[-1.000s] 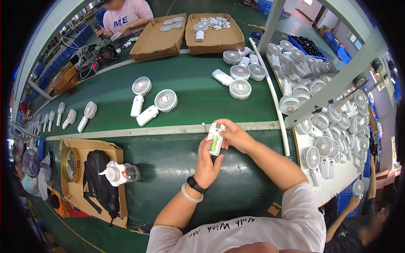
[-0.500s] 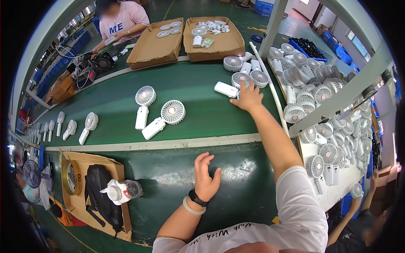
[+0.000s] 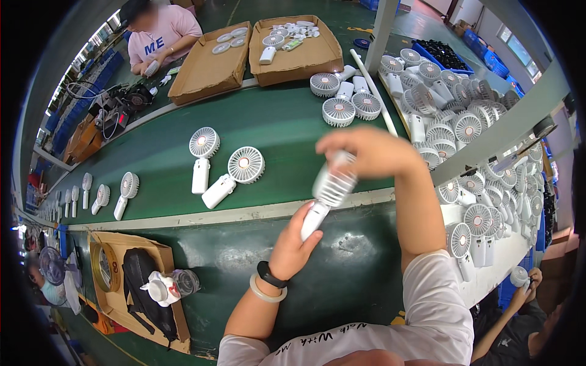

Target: The person assembles white handheld fans by attaching the fan head to the battery pack base. They repeatedly pick up a fan head and a base, connect them, and place the assembled unit on the green workbench. The person occasionally wipes the fan head with a cloth before assembly.

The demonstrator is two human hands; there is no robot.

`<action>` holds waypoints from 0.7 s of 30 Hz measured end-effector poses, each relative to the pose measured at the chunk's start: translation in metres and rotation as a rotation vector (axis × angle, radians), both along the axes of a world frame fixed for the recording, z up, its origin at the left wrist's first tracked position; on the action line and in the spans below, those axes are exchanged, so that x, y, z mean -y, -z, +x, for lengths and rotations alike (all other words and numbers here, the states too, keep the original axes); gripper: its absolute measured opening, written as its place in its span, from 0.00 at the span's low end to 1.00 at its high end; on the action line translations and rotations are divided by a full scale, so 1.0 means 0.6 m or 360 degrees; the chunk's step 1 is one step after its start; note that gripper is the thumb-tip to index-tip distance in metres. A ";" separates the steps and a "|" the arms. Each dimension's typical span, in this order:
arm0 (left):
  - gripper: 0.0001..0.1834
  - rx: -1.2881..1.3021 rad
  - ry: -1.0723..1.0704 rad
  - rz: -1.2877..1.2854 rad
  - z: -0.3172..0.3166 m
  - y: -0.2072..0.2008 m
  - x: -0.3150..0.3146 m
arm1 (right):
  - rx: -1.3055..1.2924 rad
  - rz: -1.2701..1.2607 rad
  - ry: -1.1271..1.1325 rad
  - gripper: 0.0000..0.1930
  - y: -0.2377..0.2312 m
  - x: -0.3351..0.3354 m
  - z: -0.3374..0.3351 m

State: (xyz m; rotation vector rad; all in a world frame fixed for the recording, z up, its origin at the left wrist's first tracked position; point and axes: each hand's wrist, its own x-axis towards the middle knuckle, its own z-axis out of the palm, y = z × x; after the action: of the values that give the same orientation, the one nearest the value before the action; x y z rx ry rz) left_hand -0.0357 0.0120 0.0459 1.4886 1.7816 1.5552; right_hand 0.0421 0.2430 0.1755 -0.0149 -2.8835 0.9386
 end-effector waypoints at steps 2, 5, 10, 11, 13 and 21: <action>0.28 0.1212 0.0422 0.0014 -0.005 0.002 0.002 | -0.0088 -0.1167 0.0695 0.23 0.012 -0.066 -0.046; 0.31 0.2055 0.0624 0.0101 -0.015 0.011 -0.008 | -0.0450 0.0251 0.1175 0.39 0.115 -0.158 -0.102; 0.26 0.2431 0.0716 0.0299 -0.045 0.014 0.018 | -0.0306 0.1232 0.1164 0.35 0.217 -0.106 -0.135; 0.27 0.2364 0.0690 0.0298 -0.049 0.017 0.018 | -0.0300 0.1202 0.1146 0.35 0.221 -0.084 -0.135; 0.27 0.2242 0.0627 0.0283 -0.056 0.023 0.024 | -0.0275 0.1132 0.1110 0.34 0.217 -0.024 -0.133; 0.24 0.1486 0.0192 0.0384 -0.039 0.020 0.023 | -0.0084 0.0808 0.0693 0.38 0.193 0.019 -0.060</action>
State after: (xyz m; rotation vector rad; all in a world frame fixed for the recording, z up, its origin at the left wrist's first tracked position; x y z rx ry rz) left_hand -0.0593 -0.0015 0.0337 0.6921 0.9687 1.9756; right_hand 0.0062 0.2314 0.0596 -0.5360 -2.8005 0.1262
